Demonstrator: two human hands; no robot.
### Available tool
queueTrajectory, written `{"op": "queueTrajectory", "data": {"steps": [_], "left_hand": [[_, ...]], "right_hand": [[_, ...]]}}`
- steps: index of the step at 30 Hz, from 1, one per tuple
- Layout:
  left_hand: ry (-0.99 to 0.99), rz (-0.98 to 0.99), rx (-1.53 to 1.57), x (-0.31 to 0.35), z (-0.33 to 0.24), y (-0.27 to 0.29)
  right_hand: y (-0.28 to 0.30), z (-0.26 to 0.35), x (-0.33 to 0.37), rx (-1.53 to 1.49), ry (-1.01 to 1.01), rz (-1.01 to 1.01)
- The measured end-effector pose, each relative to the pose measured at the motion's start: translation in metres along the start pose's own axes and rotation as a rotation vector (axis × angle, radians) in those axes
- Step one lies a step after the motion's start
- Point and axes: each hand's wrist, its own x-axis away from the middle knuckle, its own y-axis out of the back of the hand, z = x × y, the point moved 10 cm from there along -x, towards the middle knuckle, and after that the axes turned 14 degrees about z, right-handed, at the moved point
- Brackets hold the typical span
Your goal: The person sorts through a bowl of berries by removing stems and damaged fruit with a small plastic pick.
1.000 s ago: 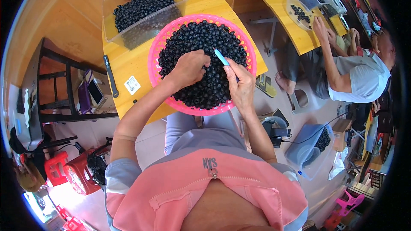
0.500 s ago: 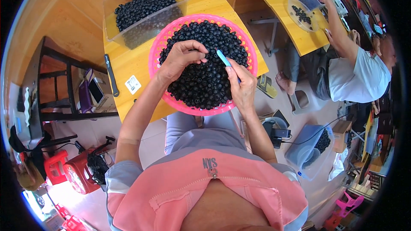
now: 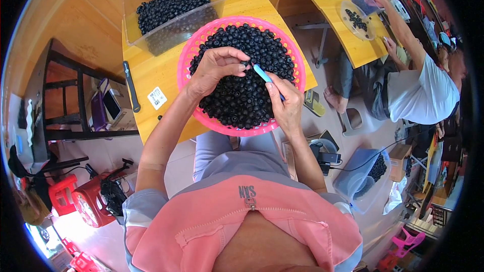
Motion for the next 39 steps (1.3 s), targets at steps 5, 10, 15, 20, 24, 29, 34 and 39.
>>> {"op": "queueTrajectory", "data": {"steps": [5, 10, 15, 20, 24, 29, 34, 39], "left_hand": [[-0.065, 0.010, -0.043, -0.001, -0.002, 0.003], [-0.077, 0.011, -0.060, -0.001, -0.003, 0.004], [-0.080, -0.037, -0.080, 0.001, -0.005, 0.006], [-0.048, -0.019, -0.105, 0.001, -0.004, 0.002], [-0.078, -0.017, -0.106, 0.001, -0.007, 0.001], [-0.070, -0.026, -0.077, 0.001, -0.003, 0.003], [-0.159, -0.012, -0.042, 0.001, -0.008, 0.002], [-0.203, 0.018, 0.039, 0.001, -0.015, 0.000]], "right_hand": [[-0.002, 0.003, 0.001, 0.015, -0.004, 0.016], [-0.003, 0.007, 0.001, 0.042, 0.009, 0.023], [-0.003, 0.008, 0.001, 0.044, 0.017, 0.014], [-0.002, 0.008, 0.002, 0.057, 0.021, 0.016], [-0.003, 0.008, 0.001, 0.049, 0.011, 0.020], [-0.004, 0.007, 0.001, 0.047, 0.005, 0.027], [-0.005, 0.009, -0.001, 0.029, 0.012, 0.031], [-0.010, -0.010, -0.002, 0.102, -0.029, 0.085]]}}
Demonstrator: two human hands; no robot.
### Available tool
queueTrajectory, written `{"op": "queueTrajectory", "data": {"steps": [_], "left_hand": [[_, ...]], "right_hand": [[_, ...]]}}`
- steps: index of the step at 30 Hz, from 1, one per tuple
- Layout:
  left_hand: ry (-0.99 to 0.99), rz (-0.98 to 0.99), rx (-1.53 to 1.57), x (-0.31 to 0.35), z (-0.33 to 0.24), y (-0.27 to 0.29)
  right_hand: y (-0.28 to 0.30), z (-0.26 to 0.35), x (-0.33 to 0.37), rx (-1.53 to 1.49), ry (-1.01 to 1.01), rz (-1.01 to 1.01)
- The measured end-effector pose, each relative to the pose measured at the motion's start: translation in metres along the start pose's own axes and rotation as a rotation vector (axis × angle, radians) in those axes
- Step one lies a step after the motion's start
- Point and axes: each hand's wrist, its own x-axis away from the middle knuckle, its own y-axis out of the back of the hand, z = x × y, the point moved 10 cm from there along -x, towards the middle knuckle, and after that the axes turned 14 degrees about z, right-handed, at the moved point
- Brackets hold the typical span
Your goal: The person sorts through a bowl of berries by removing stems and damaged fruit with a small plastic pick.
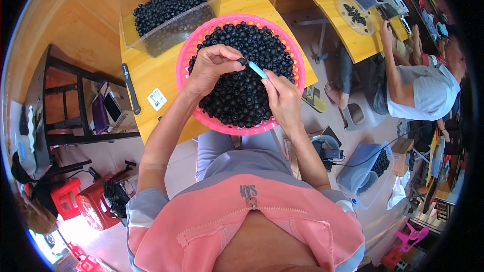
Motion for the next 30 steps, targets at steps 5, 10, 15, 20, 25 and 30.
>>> {"op": "queueTrajectory", "data": {"steps": [5, 10, 15, 20, 25, 30], "left_hand": [[-0.048, 0.021, 0.095, 0.007, -0.001, 0.000], [-0.041, -0.026, 0.135, 0.007, 0.000, 0.006], [-0.058, -0.010, 0.149, 0.007, -0.005, 0.003], [-0.029, -0.026, 0.148, 0.008, -0.002, 0.003], [0.063, -0.006, 0.070, 0.007, 0.002, -0.002], [0.071, -0.033, -0.015, 0.008, 0.004, 0.002]], "right_hand": [[0.001, -0.002, -0.005, -0.042, -0.044, -0.009], [0.004, -0.002, -0.002, -0.031, -0.052, -0.042], [0.004, 0.003, -0.002, -0.022, -0.033, -0.052], [0.006, 0.005, -0.001, -0.020, -0.024, -0.061], [0.007, 0.004, 0.000, -0.009, -0.029, -0.066], [0.008, 0.005, 0.001, -0.022, -0.018, -0.079]]}}
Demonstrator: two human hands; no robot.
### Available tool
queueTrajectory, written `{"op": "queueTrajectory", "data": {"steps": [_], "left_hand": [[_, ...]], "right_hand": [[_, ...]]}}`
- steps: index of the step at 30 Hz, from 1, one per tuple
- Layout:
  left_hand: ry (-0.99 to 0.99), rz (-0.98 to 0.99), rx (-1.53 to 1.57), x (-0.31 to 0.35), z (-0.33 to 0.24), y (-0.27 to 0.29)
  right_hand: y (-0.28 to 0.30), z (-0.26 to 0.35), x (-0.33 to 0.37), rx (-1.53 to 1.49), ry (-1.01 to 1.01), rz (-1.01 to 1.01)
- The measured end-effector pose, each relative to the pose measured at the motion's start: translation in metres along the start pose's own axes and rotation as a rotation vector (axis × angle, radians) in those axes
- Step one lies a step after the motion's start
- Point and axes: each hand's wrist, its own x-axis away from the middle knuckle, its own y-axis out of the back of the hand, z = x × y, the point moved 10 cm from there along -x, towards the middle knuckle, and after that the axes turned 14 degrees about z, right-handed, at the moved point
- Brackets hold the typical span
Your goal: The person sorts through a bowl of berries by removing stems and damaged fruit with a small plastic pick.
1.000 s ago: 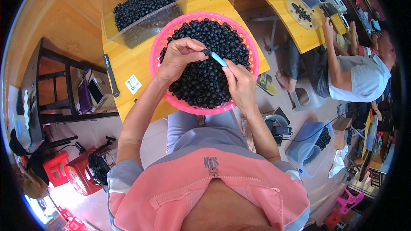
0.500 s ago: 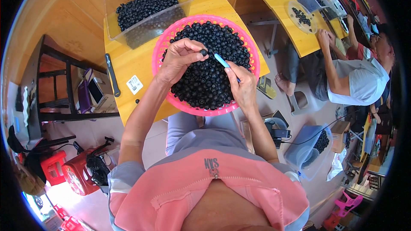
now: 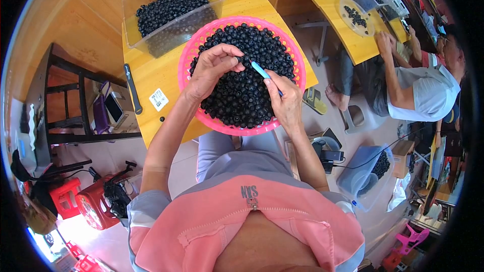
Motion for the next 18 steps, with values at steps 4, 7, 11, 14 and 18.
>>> {"op": "queueTrajectory", "data": {"steps": [4, 7, 11, 14, 18], "left_hand": [[-0.018, -0.102, -0.112, 0.001, -0.012, 0.016], [-0.084, -0.181, -0.250, -0.002, -0.046, 0.040], [-0.148, -0.334, -0.330, 0.001, -0.099, 0.080], [-0.225, -0.375, -0.416, 0.003, -0.129, 0.105], [-0.285, -0.488, -0.454, 0.006, -0.157, 0.141]], "right_hand": [[0.000, 0.000, 0.000, -0.012, 0.010, -0.006], [0.001, 0.000, 0.000, -0.012, 0.005, -0.004], [0.001, -0.002, 0.000, -0.021, 0.004, -0.006], [0.001, -0.004, 0.000, -0.030, -0.016, -0.003], [0.003, -0.002, 0.001, -0.023, 0.007, -0.025]]}}
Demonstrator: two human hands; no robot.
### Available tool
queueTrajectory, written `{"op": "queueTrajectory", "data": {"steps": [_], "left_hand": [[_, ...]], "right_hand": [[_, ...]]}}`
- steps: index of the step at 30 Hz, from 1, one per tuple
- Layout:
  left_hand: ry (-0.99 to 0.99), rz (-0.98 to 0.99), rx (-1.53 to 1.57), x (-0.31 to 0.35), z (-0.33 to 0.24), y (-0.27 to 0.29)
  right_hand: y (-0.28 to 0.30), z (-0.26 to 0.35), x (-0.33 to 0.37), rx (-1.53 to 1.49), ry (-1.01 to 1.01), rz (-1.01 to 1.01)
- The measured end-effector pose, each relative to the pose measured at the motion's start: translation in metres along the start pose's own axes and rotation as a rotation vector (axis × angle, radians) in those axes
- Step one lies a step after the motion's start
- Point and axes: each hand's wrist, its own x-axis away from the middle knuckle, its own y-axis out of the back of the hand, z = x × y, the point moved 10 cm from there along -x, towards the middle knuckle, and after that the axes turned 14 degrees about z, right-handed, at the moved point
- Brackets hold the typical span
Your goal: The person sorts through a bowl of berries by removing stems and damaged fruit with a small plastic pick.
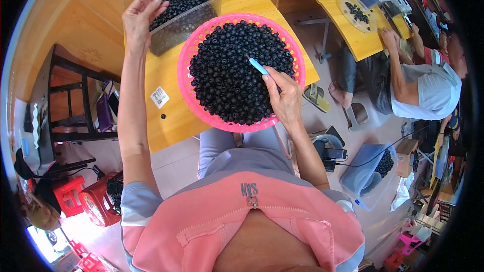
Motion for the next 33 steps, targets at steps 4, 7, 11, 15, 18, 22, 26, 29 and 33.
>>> {"op": "queueTrajectory", "data": {"steps": [4, 7, 11, 15, 18, 22, 26, 29, 33], "left_hand": [[-0.011, -0.069, -0.122, -0.029, 0.002, 0.041], [0.011, -0.085, -0.218, -0.043, 0.008, 0.067], [0.039, -0.054, -0.264, -0.050, 0.015, 0.074], [0.096, -0.047, -0.343, -0.049, 0.018, 0.070], [0.112, -0.052, -0.383, -0.049, 0.019, 0.070], [0.123, -0.090, -0.413, -0.050, 0.020, 0.078], [0.120, -0.045, -0.416, -0.041, 0.011, 0.051], [0.091, 0.168, -0.181, -0.010, 0.004, -0.028], [0.186, 0.355, 0.099, 0.052, 0.027, -0.116]], "right_hand": [[0.000, -0.001, 0.001, -0.007, -0.026, 0.007], [0.000, 0.000, 0.001, -0.011, -0.017, 0.002], [0.000, -0.001, 0.001, -0.017, -0.016, -0.003], [0.001, -0.003, 0.001, -0.015, -0.018, -0.007], [0.002, -0.003, 0.001, -0.015, -0.018, -0.007], [0.001, -0.001, 0.000, -0.026, -0.023, 0.000], [0.001, 0.000, 0.000, -0.042, 0.001, -0.008], [0.001, -0.004, 0.001, -0.076, -0.040, 0.001], [0.007, -0.004, 0.004, -0.110, 0.005, -0.035]]}}
